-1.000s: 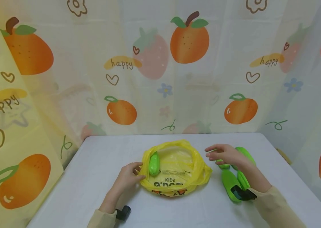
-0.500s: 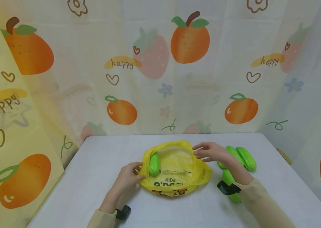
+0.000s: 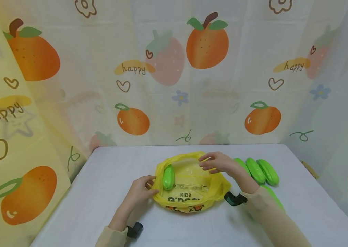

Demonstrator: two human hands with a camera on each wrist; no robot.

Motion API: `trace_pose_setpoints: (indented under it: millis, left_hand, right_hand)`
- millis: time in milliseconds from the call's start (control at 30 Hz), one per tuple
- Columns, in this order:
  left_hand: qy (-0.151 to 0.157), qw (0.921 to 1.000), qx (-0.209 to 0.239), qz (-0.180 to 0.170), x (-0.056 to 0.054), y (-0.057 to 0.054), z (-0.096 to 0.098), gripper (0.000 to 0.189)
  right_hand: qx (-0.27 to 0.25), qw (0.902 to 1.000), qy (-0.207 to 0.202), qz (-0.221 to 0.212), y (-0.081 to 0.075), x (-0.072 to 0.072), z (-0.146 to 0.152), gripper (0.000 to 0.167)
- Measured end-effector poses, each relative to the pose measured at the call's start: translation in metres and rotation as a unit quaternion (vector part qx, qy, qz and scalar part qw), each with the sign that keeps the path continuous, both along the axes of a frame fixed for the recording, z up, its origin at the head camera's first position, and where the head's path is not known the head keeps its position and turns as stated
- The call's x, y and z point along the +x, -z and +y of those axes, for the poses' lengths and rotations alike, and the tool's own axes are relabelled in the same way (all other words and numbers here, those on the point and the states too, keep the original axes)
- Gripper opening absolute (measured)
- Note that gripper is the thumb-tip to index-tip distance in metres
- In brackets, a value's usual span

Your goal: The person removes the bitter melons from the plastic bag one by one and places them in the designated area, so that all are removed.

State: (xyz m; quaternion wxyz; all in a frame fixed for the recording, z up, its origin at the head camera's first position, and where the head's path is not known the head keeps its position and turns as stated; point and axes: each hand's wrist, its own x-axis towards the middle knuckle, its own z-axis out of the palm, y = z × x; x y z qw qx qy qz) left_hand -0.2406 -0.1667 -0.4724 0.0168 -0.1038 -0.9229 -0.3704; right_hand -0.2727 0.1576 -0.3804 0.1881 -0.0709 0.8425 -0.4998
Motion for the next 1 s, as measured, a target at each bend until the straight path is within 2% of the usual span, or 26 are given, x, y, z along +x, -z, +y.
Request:
trace_pose_setpoints:
  millis: [200,367,833,1000]
  left_hand:
    - [-0.001,1.0,0.0,-0.001,0.0,0.0,-0.001,0.05]
    - [0.0,1.0,-0.003,-0.005,-0.001,0.001,-0.001,0.05]
    - [0.0,1.0,0.0,-0.003,0.001,-0.001,-0.002,0.05]
    - [-0.001,1.0,0.001,-0.004,0.002,-0.001,-0.003,0.049]
  right_hand:
    - [-0.007,0.9998,-0.011,-0.012,0.005,-0.009,-0.014,0.043]
    - [-0.012,0.9996,-0.006,-0.026,0.011,-0.015,-0.026,0.045]
    - [-0.007,0.999,-0.005,-0.043,0.027,-0.031,-0.055,0.037]
    - [0.002,0.9985,0.007,-0.055,0.034,-0.034,-0.066,0.036]
